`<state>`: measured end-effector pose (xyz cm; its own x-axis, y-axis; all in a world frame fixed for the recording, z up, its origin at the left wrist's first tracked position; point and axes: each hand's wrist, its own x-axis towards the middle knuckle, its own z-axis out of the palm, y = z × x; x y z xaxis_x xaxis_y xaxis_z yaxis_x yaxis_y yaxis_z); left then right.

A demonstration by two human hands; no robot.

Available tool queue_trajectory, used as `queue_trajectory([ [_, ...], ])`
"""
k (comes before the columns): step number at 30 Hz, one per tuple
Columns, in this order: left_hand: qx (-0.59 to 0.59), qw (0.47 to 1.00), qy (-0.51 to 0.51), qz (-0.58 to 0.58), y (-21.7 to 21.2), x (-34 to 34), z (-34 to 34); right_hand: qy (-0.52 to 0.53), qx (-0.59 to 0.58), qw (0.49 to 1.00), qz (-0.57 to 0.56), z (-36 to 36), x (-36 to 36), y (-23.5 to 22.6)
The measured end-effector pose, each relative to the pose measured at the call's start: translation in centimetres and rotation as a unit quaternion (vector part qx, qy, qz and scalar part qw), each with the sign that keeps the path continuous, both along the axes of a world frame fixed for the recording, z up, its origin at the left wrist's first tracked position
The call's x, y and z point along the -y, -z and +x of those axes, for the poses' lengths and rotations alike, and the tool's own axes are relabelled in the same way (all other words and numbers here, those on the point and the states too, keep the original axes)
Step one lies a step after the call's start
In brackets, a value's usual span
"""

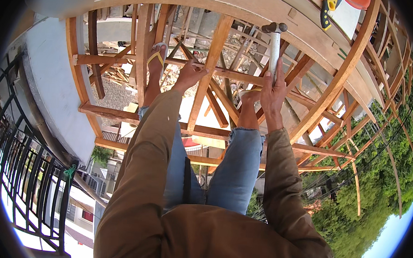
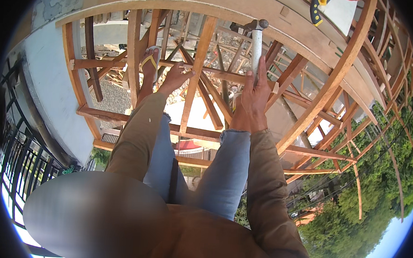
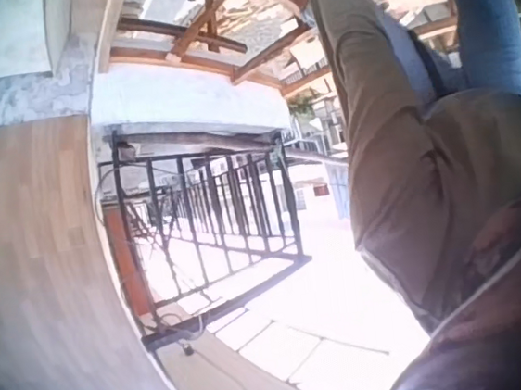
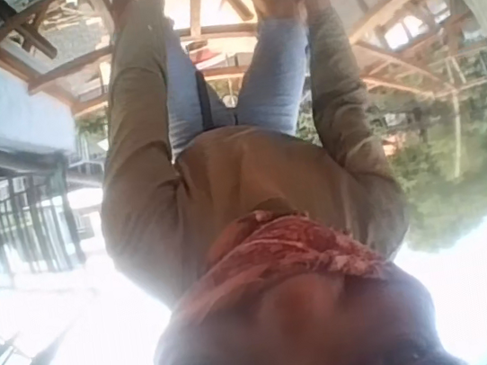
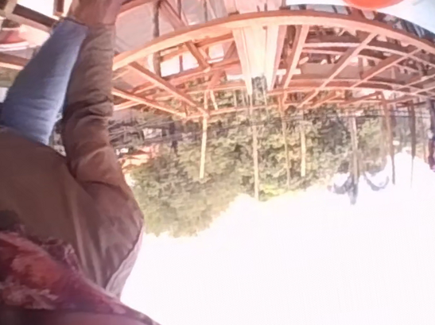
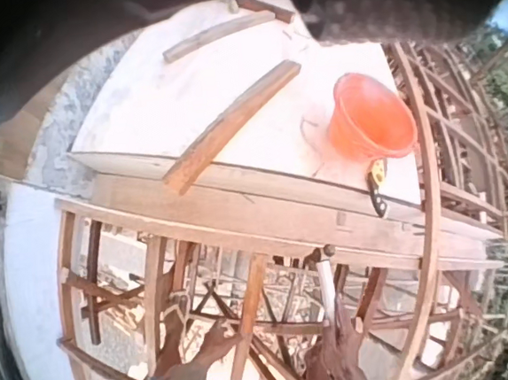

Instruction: The person positions wooden planks onto a curved wooden frame and secures them with nails using a hammer. They repeatedly align, hold, and hammer nails into the planks to attach them to the frame.

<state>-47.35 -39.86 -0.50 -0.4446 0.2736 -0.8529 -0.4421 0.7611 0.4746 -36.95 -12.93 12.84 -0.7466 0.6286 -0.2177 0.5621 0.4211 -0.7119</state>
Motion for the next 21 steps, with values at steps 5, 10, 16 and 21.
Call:
queue_trajectory([
  [5,-0.075,0.992,0.038,-0.09,-10.1,10.2,0.8,-0.027,0.198,0.98,-0.005,-1.8,-5.0,-3.0],
  [10,-0.059,0.981,-0.007,-0.187,-19.5,22.6,6.7,-0.113,0.28,0.952,0.054,-3.7,-6.6,-1.4],
  [16,0.11,0.979,-0.139,-0.106,-29.1,17.7,9.0,-0.136,0.342,0.928,0.051,-8.1,-7.8,-2.7],
  [21,0.14,0.978,-0.102,-0.116,-26.5,16.6,8.4,-0.182,0.363,0.913,0.046,-9.4,-10.0,-3.1],
])
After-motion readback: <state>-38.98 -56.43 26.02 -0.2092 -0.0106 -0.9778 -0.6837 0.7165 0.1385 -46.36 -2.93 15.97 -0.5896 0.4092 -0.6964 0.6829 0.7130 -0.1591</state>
